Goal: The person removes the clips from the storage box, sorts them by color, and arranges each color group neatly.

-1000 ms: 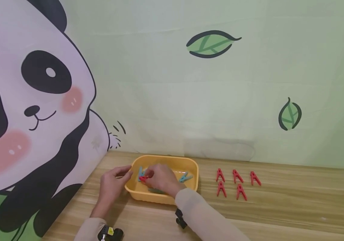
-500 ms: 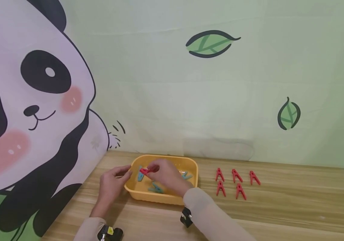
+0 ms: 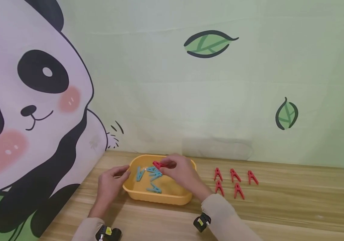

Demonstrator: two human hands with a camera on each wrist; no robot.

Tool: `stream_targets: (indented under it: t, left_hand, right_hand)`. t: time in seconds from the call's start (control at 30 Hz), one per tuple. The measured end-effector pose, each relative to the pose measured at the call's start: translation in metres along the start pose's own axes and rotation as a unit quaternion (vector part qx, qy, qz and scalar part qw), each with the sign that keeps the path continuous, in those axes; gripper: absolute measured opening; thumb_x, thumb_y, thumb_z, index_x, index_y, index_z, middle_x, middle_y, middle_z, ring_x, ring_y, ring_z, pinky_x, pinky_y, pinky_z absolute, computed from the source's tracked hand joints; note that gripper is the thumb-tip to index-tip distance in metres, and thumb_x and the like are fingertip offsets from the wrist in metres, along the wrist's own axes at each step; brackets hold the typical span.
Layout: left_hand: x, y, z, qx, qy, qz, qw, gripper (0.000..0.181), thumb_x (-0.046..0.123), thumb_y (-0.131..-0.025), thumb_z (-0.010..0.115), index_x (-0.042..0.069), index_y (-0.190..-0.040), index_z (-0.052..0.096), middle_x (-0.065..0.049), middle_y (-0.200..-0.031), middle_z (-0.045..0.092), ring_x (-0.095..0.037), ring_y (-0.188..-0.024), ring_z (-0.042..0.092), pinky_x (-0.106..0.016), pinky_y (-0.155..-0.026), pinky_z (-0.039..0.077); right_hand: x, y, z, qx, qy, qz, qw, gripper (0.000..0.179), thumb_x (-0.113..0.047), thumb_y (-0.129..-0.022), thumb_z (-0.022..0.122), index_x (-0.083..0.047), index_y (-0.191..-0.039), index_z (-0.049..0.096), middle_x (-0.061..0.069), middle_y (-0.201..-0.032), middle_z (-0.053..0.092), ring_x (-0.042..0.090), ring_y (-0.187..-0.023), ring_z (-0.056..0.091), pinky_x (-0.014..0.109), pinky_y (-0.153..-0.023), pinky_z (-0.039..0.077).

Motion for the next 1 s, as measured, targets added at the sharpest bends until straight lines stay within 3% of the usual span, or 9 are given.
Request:
stream_targets:
  t: [0.43,0.63,0.97,1.0]
  left_hand:
    - [0.001,0.001,-0.001,-0.002,0.002,-0.004,1.0,0.027,0.012,-0.099,0.077,0.0,-0.123,0.077,-0.017,-0.118,0.077,-0.032,-0.11,0.072,-0.041,-0.096,0.061]
    - [0.002,0.001,-0.001,-0.004,0.007,-0.004,1.0,0.027,0.011,-0.099,0.077,0.0,-0.123,0.077,-0.017,-0.118,0.077,-0.032,-0.11,0.072,-0.04,-0.096,0.06]
    - [0.003,0.001,-0.001,-0.003,0.003,-0.001,1.0,0.026,0.011,-0.099,0.077,-0.001,-0.123,0.077,-0.018,-0.118,0.077,-0.032,-0.11,0.072,-0.042,-0.096,0.06]
    - [0.003,0.001,-0.001,-0.003,0.002,0.0,1.0,0.026,0.011,-0.099,0.077,-0.001,-0.123,0.077,-0.017,-0.118,0.077,-0.032,-0.11,0.072,-0.041,-0.096,0.06]
  right_hand:
    - [0.007,0.031,-0.038,0.055,-0.018,0.034,0.9977,0.016,-0.009,-0.094,0.083,-0.009,-0.109,0.08,-0.001,-0.101,0.074,0.018,-0.093,0.071,0.029,-0.077,0.063]
    - [0.016,0.042,-0.054,0.08,0.0,0.045,0.9958,0.018,-0.008,-0.091,0.085,-0.011,-0.108,0.08,-0.004,-0.101,0.074,0.018,-0.094,0.071,0.031,-0.08,0.063]
    - [0.027,0.06,-0.079,0.094,0.017,0.068,0.9931,0.02,-0.009,-0.091,0.086,-0.012,-0.11,0.08,-0.002,-0.104,0.075,0.017,-0.096,0.072,0.027,-0.079,0.062]
    - [0.028,0.062,-0.082,0.094,0.017,0.072,0.9928,0.02,-0.01,-0.091,0.086,-0.012,-0.111,0.08,-0.002,-0.104,0.075,0.017,-0.096,0.072,0.027,-0.073,0.062]
Point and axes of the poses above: each hand's wrist, its own y-axis away from the middle knuckle, its own z-axis out of the palm, x = y × z, the point moved 6 cm from there along -y, towards the middle knuckle
